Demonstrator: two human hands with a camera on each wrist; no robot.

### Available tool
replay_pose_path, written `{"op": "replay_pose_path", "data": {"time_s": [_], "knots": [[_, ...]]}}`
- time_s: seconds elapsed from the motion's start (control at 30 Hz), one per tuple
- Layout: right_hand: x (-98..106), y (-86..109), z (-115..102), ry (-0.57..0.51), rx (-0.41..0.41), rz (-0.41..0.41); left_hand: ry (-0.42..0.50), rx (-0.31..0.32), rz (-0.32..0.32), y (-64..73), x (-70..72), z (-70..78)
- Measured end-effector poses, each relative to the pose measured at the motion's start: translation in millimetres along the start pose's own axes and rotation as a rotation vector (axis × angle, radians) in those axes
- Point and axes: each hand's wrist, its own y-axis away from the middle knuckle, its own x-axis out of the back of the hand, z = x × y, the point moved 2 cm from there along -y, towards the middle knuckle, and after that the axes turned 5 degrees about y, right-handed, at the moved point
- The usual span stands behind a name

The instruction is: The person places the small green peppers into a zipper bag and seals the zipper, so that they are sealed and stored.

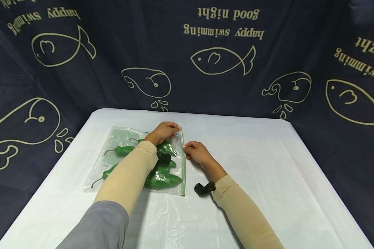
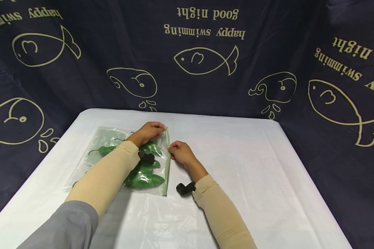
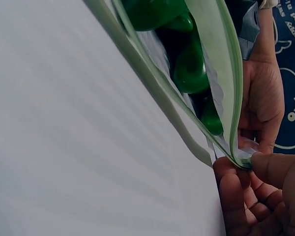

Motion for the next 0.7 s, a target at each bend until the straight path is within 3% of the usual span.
{"op": "replay_pose_path", "data": {"time_s": [0.7], "knots": [[0.9,7.9,-1.0,0.004,0.004,-0.041,-0.011,0.008,0.016,0.5,0.7,0.9]]}}
